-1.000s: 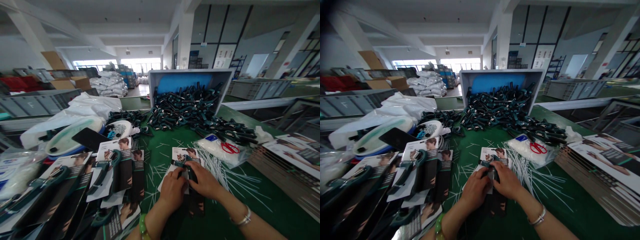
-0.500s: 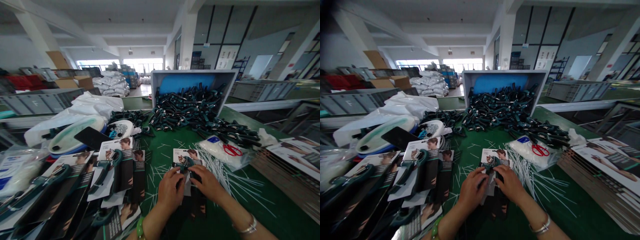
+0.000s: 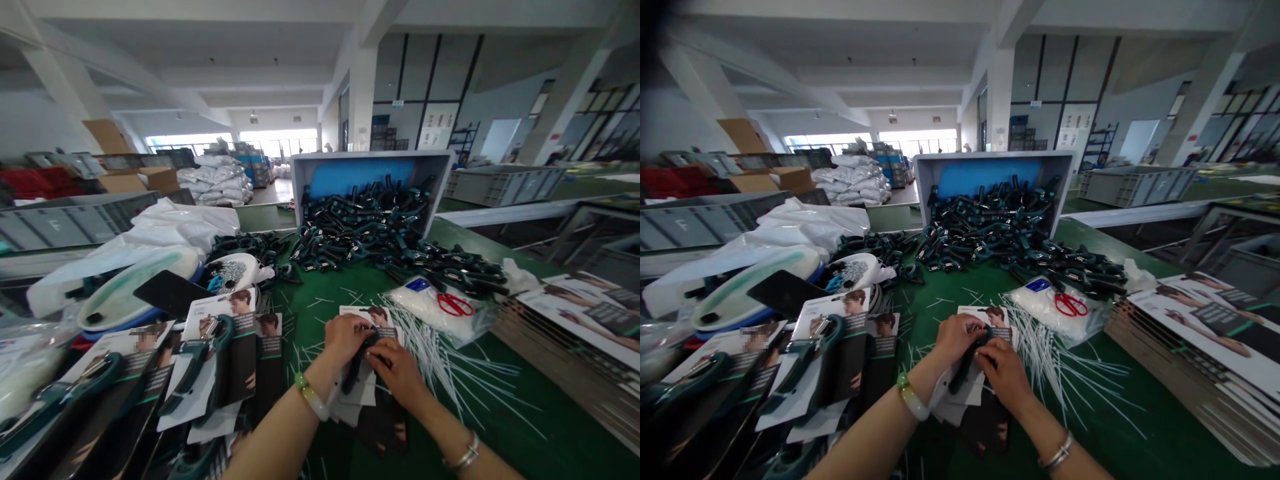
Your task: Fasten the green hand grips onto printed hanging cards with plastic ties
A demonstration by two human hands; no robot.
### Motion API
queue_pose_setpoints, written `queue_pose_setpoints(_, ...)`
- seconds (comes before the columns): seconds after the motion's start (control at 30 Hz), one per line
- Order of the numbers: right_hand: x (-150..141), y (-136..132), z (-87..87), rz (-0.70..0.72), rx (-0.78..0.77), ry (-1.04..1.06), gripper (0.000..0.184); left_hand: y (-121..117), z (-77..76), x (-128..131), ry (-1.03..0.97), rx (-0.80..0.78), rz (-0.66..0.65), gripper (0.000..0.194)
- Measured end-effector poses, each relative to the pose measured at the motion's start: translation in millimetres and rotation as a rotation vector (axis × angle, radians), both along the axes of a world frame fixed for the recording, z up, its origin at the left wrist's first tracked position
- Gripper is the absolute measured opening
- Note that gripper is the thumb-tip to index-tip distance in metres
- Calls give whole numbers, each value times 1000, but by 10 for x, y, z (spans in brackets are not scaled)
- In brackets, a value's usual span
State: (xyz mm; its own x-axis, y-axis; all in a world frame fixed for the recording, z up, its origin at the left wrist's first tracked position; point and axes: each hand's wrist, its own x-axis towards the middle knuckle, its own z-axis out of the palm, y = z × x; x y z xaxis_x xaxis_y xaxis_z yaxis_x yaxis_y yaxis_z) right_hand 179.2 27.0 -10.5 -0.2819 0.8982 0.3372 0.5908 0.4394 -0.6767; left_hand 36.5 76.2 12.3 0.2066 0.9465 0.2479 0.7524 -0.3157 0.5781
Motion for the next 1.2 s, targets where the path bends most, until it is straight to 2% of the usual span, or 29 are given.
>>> queue_pose_setpoints(0.23, 16, 32, -17, -100, -100, 201, 26, -144, -39, -73, -25, 65, -122, 14)
queue_pose_setpoints(0.43, -7, 42, 20, -79, -125, 175, 25, -216, -111, -77, 28, 153, -108, 17)
queue_pose_setpoints(0.93, 16, 81, 30, -31, -197, 197, 24, -226, -147, -69, -8, 135, -103, 18)
queue_pose_setpoints(1.07, 8, 99, 40, -35, -260, 224, 25, -222, -177, -60, -66, 148, -116, 21)
queue_pose_setpoints(1.2, 2, 166, 78, -44, -390, 228, 23, -210, -195, -89, -148, 85, -163, 23)
